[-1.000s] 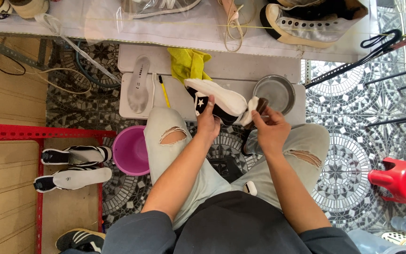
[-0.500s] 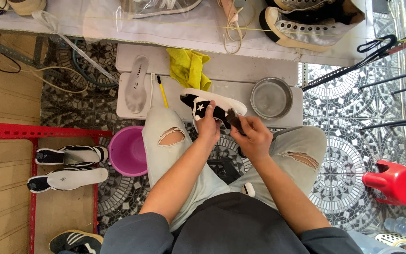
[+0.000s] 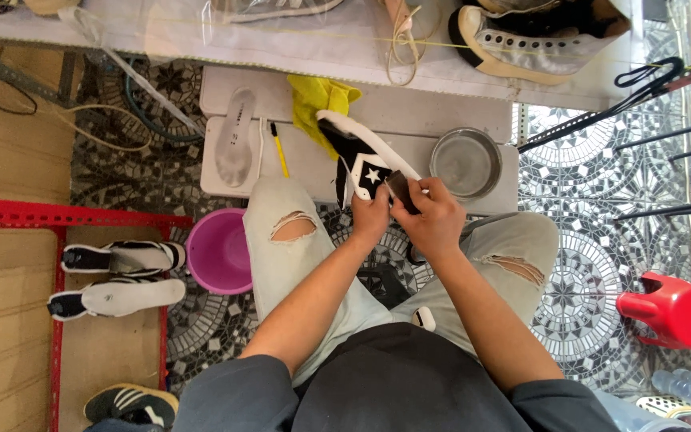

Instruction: Cleaning a black and white sneaker using a brush, cleaning solution, and a cloth at a repair bench.

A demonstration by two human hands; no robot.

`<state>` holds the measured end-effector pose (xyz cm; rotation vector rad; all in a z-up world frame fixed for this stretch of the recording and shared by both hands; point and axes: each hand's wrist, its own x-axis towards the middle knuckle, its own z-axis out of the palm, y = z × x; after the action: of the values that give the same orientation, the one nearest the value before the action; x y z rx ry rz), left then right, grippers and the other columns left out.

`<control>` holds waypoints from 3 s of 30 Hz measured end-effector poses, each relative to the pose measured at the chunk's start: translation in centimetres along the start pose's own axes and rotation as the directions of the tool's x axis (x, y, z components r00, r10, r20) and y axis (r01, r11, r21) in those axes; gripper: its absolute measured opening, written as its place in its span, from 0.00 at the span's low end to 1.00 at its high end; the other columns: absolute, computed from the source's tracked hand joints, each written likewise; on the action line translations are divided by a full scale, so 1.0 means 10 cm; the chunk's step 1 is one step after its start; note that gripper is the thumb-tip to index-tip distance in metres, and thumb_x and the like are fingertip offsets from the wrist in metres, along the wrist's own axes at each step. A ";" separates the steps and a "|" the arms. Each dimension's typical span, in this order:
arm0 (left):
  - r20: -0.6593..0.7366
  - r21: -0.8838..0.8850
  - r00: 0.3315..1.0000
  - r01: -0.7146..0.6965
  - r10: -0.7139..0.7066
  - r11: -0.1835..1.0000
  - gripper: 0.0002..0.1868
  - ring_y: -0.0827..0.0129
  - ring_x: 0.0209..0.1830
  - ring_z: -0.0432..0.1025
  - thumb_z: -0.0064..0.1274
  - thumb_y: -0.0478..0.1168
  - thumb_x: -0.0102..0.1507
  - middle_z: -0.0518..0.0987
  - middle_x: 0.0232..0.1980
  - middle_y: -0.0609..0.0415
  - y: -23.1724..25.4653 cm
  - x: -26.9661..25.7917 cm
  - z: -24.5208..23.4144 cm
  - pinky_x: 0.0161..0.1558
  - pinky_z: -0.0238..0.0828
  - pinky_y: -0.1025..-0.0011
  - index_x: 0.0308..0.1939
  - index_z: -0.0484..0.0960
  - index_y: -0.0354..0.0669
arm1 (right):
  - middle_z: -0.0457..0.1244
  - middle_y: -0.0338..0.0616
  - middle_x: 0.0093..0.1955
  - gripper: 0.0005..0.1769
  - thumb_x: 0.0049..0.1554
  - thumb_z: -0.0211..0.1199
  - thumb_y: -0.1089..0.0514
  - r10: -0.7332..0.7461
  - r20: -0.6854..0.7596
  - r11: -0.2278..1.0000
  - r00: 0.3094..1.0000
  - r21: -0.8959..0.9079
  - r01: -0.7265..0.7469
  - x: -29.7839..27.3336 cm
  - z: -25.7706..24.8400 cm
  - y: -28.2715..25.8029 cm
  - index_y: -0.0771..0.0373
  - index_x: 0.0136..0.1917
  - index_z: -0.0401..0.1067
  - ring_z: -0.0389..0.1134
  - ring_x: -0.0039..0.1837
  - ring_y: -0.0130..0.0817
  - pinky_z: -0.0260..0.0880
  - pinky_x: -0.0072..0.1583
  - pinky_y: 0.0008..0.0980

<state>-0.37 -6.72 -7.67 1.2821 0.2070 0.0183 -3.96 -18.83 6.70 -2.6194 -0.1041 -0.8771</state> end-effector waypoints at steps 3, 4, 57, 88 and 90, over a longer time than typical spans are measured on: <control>0.099 0.016 0.994 -0.052 0.051 0.998 0.15 0.53 0.44 0.83 0.56 0.41 0.76 0.86 0.48 0.37 0.36 -0.01 0.07 0.40 0.77 0.49 0.64 0.82 0.39 | 0.70 0.35 0.49 0.19 0.51 0.82 0.53 0.006 0.007 0.999 1.000 0.040 -0.006 0.13 -0.02 0.05 0.54 0.57 0.88 0.76 0.42 0.45 0.78 0.43 0.40; 0.140 0.028 0.988 -0.073 0.068 0.997 0.13 0.51 0.40 0.84 0.56 0.42 0.76 0.85 0.43 0.38 0.49 -0.02 0.09 0.36 0.75 0.52 0.61 0.81 0.39 | 0.70 0.39 0.50 0.19 0.55 0.80 0.59 0.038 -0.009 0.995 0.999 0.096 -0.037 0.18 -0.03 0.07 0.61 0.60 0.88 0.75 0.43 0.48 0.79 0.44 0.41; 0.470 0.175 0.875 -0.222 0.117 0.959 0.21 0.76 0.20 0.56 0.49 0.36 0.64 0.62 0.14 0.59 1.06 0.04 -0.18 0.24 0.53 0.69 0.15 0.70 0.41 | 0.69 0.36 0.46 0.13 0.54 0.76 0.46 -0.504 0.346 0.864 0.791 0.200 0.463 0.11 -0.50 0.48 0.57 0.42 0.83 0.73 0.39 0.40 0.73 0.41 0.37; 0.334 0.283 0.940 -0.027 -0.072 0.959 0.18 0.73 0.18 0.55 0.53 0.41 0.62 0.64 0.15 0.60 0.60 0.15 -0.21 0.24 0.55 0.69 0.16 0.74 0.44 | 0.71 0.35 0.43 0.20 0.58 0.71 0.35 -0.484 0.504 0.874 0.715 0.252 0.414 -0.16 -0.53 0.28 0.50 0.43 0.86 0.75 0.40 0.36 0.75 0.44 0.34; 0.302 0.245 0.946 0.043 -0.118 0.969 0.16 0.72 0.19 0.58 0.54 0.41 0.62 0.66 0.17 0.58 0.57 0.18 -0.22 0.25 0.57 0.69 0.19 0.77 0.45 | 0.73 0.37 0.44 0.17 0.53 0.76 0.39 -0.380 0.495 0.917 0.781 0.313 0.248 -0.22 -0.62 0.19 0.51 0.46 0.88 0.77 0.42 0.42 0.77 0.45 0.38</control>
<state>1.64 -2.78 -3.11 1.4921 -0.0153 -0.2888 -8.88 -22.79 9.32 -2.5783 -0.7752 -0.1490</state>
